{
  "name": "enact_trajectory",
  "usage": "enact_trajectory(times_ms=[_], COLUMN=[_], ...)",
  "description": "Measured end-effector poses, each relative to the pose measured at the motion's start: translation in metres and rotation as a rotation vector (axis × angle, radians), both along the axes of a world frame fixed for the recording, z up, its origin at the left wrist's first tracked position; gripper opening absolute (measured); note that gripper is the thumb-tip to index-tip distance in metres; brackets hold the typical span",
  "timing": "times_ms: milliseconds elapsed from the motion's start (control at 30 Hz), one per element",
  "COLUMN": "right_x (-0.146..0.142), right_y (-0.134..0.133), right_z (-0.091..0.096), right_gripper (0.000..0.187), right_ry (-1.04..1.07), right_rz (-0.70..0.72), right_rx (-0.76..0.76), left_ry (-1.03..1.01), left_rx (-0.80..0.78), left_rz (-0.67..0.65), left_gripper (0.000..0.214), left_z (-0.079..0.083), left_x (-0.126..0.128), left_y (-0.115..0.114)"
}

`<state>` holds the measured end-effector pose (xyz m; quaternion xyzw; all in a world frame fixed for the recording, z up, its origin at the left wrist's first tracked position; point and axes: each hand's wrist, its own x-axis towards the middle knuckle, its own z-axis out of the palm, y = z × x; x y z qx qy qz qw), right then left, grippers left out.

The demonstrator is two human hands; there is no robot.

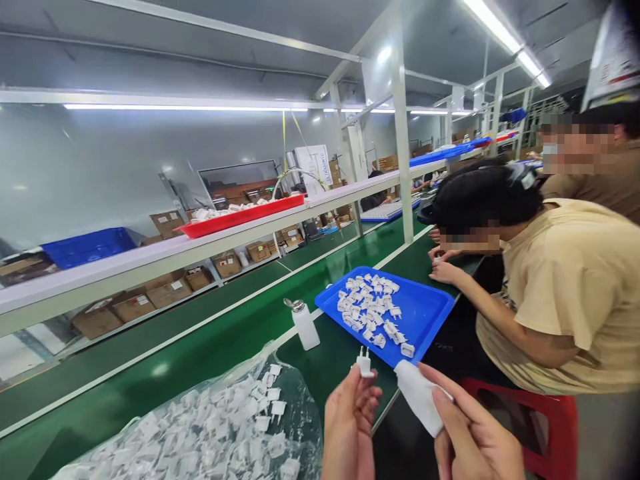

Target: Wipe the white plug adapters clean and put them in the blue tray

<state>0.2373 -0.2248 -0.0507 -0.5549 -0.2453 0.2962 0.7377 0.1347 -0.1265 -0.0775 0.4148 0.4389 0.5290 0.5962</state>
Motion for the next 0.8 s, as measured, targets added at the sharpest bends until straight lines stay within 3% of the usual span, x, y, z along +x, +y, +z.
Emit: enact_trajectory(times_ms=[33,67,233,367,500,600,700,800], right_x=[0.007,0.014,0.037,0.045,0.045,0.041,0.038,0.036], right_y=[0.002,0.003,-0.007,-0.019,-0.022,-0.02,-0.013,0.003], right_z=[-0.003,-0.004,0.001,0.001,-0.011,-0.019,-0.023,-0.025], right_gripper=[0.062,0.063,0.075,0.088,0.09,0.087,0.082,0.079], right_ry=[0.043,0.066,0.043,-0.052,-0.131,-0.187,-0.239,-0.311], right_rz=[0.02,0.034,0.081,0.085,0.086,0.133,0.23,0.335], right_rx=[0.044,0.091,0.212,0.155,0.117,0.095,0.068,0.062], left_ry=[0.266,0.374,0.609,0.698,0.666,0.558,0.438,0.298], left_rx=[0.176,0.24,0.388,0.451,0.491,0.447,0.328,0.283], left_rz=[0.008,-0.006,-0.101,-0.2,-0.262,-0.397,-0.539,-0.628], left_gripper=[0.042,0.043,0.028,0.037,0.051,0.046,0.07,0.049], left_z=[0.0,-0.001,-0.006,-0.004,0.003,0.01,0.022,0.037], left_x=[0.012,0.025,0.084,0.101,0.092,0.07,0.038,0.008], left_y=[0.013,0.028,0.101,0.12,0.096,0.054,0.017,0.006])
